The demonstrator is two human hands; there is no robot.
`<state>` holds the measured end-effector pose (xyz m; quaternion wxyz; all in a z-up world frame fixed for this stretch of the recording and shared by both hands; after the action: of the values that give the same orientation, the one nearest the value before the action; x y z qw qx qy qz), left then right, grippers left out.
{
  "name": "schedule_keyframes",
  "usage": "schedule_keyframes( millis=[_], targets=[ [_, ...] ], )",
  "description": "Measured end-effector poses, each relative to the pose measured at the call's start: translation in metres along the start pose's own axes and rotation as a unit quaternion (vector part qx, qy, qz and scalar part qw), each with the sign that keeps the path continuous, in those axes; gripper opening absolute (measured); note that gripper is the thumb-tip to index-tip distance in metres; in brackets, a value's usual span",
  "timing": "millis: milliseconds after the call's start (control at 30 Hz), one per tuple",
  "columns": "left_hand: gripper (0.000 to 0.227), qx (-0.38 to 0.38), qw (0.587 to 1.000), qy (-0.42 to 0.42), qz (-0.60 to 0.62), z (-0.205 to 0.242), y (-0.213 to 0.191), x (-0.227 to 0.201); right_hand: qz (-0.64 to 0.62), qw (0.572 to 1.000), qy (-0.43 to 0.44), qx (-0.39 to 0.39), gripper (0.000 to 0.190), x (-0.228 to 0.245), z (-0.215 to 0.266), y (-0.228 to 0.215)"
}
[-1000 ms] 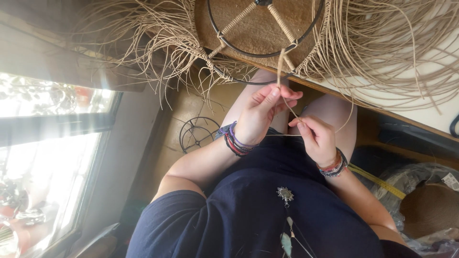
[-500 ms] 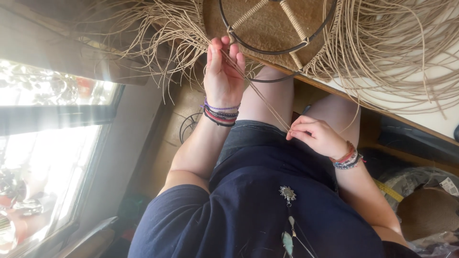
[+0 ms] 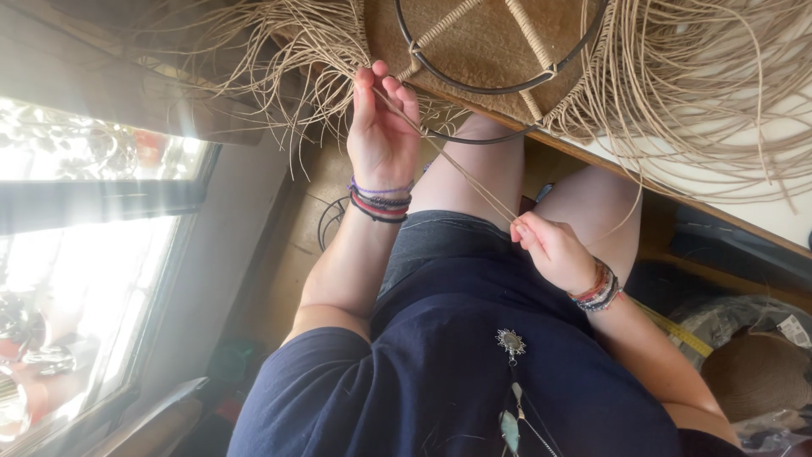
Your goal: Weaving straw strands around a circular frame to create a decorative item.
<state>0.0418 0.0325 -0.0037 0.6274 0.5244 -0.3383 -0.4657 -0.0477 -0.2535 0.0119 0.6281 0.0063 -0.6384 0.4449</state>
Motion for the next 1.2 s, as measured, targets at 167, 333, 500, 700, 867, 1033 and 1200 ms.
schedule_keyframes(
  millis=[167,333,500,700,867,1033,1200],
  targets=[
    [0.032,0.201,0.966,-0.164,-0.008,0.047,0.017,-0.007,-0.05,0.996,-0.075,-0.005,0.021,-0.021,-0.008,-0.021],
    [0.042,0.065,0.888,-0.261,-0.374,0.068,-0.081,0.033,-0.09,0.98,-0.178,-0.019,0.03,0.007,-0.056,-0.05],
    [0.065,0.182,0.887,-0.168,-0.39,0.054,-0.106,0.072,0.122,0.955,-0.166,-0.213,0.024,0.009,-0.113,-0.041],
    [0.026,0.195,0.946,-0.207,-0.154,0.008,-0.123,0.104,0.229,0.943,-0.141,-0.195,0.008,0.016,-0.129,-0.035],
    [0.016,0.176,0.932,-0.232,-0.215,0.052,-0.147,0.096,-0.243,0.943,-0.007,-0.228,0.051,-0.009,-0.072,-0.008],
    [0.041,0.443,0.625,0.02,-0.642,0.116,-0.062,0.077,-0.441,0.88,0.075,-0.158,0.033,-0.042,-0.047,0.006],
    [0.021,0.526,0.338,0.338,-0.704,0.134,0.042,0.085,0.031,0.99,-0.133,-0.045,0.052,0.005,-0.059,-0.013]
  ],
)
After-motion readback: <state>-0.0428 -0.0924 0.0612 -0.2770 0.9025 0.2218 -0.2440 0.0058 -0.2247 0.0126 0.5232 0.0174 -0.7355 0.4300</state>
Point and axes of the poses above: each hand's wrist, its own z-axis away from the middle knuckle, its own y-axis out of the palm, x = y × z, the point moved 6 cm from there along -z, towards the middle knuckle, and after that the axes turned 3 degrees about -x, right-handed, at the moved point
